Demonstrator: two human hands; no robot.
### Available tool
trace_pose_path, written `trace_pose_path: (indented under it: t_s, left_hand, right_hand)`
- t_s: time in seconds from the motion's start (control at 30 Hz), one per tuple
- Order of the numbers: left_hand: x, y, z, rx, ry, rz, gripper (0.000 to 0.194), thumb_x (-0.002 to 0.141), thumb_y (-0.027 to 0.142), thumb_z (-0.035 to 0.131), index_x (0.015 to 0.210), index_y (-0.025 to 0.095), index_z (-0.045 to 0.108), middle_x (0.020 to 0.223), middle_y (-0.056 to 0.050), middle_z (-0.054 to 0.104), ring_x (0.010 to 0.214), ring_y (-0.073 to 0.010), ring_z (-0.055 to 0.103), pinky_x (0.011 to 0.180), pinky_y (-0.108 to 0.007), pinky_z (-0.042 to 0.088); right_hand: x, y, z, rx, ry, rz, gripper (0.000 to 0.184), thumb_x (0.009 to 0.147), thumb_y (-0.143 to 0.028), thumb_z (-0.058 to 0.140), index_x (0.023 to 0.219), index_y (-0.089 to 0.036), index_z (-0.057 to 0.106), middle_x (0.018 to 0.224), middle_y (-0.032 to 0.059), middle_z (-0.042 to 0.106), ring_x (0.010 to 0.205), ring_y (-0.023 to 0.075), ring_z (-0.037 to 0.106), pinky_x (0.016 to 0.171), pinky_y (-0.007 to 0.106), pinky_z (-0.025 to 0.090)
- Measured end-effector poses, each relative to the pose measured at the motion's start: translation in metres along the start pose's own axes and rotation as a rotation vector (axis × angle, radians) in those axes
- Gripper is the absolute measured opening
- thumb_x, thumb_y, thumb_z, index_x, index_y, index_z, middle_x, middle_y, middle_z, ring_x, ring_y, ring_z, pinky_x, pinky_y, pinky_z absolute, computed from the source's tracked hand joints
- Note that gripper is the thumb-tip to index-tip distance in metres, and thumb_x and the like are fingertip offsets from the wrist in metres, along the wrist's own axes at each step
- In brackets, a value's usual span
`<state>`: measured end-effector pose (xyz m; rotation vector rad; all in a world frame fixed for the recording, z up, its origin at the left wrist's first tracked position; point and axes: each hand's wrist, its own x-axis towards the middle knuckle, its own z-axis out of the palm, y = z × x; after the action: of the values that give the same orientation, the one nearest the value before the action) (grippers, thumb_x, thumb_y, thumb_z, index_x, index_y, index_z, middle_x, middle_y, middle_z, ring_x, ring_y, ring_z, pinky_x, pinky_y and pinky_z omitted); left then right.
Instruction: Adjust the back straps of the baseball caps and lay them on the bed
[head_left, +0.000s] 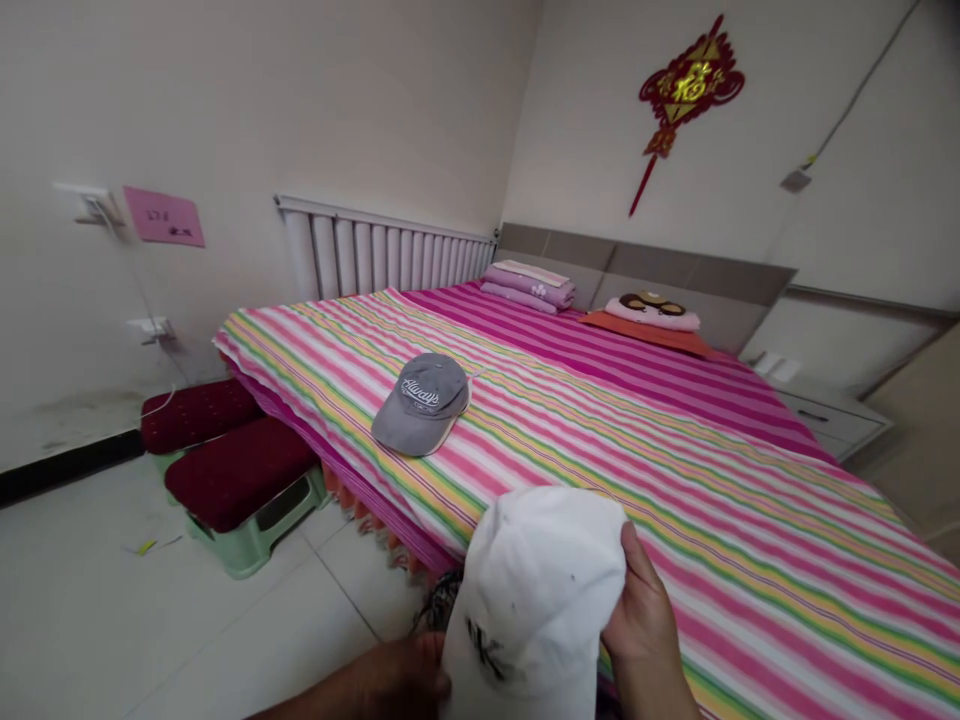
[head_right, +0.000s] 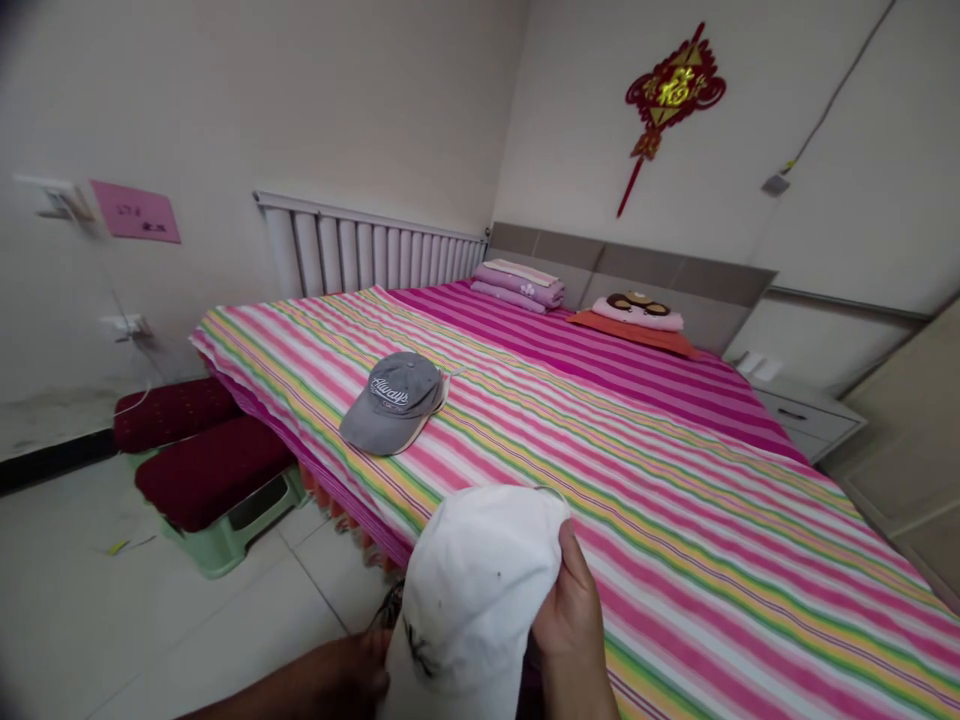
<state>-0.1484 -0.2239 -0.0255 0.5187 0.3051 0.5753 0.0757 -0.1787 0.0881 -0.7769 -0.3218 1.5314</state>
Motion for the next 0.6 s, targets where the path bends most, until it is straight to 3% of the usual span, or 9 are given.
trace_pose_path:
  t_s: [0.1,0.17,0.3,0.47,0.53,0.6]
  left_hand:
    - [0.004,0.006,-0.004,-0.034,0.034,0.113,0.033,0.063,0.019,0.065,0.096,0.021,0.066,0.095,-0.008,0.067,0.095,-0.0256,0.060,0.083,-0.036,0.042]
    - [0.010,0.028,-0.005,-0.003,0.089,0.214,0.035,0.063,0.018,0.067,0.098,0.017,0.065,0.095,-0.011,0.067,0.091,-0.0250,0.062,0.081,-0.035,0.044]
    - [0.027,0.112,0.005,0.107,0.180,0.406,0.035,0.064,0.013,0.067,0.099,0.011,0.063,0.088,-0.011,0.068,0.078,-0.0214,0.064,0.075,-0.031,0.049]
    - [0.042,0.233,0.029,0.101,0.343,0.700,0.036,0.071,0.002,0.056,0.105,0.011,0.059,0.084,-0.009,0.068,0.077,-0.0188,0.064,0.075,-0.027,0.051]
    - [0.044,0.264,0.026,0.029,0.498,0.729,0.033,0.074,0.001,0.051,0.105,0.009,0.059,0.082,-0.009,0.068,0.072,-0.0166,0.064,0.072,-0.025,0.052]
    - [0.045,0.278,0.011,-0.021,0.645,0.706,0.030,0.075,0.000,0.050,0.103,0.008,0.059,0.076,-0.008,0.068,0.064,-0.0142,0.063,0.065,-0.022,0.053]
  right_hand:
    - [0.010,0.001,-0.009,0.025,0.040,-0.061,0.023,0.070,-0.039,0.065,0.087,-0.023,0.067,0.083,0.0009,0.072,0.092,0.0180,0.062,0.088,0.032,0.045]
    - [0.013,0.006,-0.021,-0.027,0.045,-0.035,0.025,0.068,-0.043,0.066,0.083,-0.023,0.067,0.082,0.0004,0.071,0.088,0.0170,0.062,0.084,0.031,0.046]
    - [0.006,0.024,-0.051,-0.099,0.070,0.094,0.040,0.061,-0.051,0.069,0.089,-0.023,0.065,0.100,0.0045,0.069,0.099,0.0213,0.060,0.086,0.037,0.045]
    - [-0.002,0.049,-0.090,-0.116,0.069,0.280,0.052,0.052,-0.054,0.073,0.095,-0.025,0.066,0.106,0.0044,0.068,0.103,0.0203,0.058,0.082,0.030,0.044]
    - [-0.001,0.056,-0.105,-0.116,0.093,0.344,0.052,0.046,-0.054,0.075,0.089,-0.025,0.068,0.100,0.0032,0.070,0.095,0.0201,0.061,0.077,0.029,0.046]
    - [0.001,0.064,-0.118,-0.115,0.106,0.403,0.049,0.041,-0.051,0.079,0.082,-0.025,0.070,0.093,0.0030,0.072,0.088,0.0206,0.063,0.074,0.030,0.047]
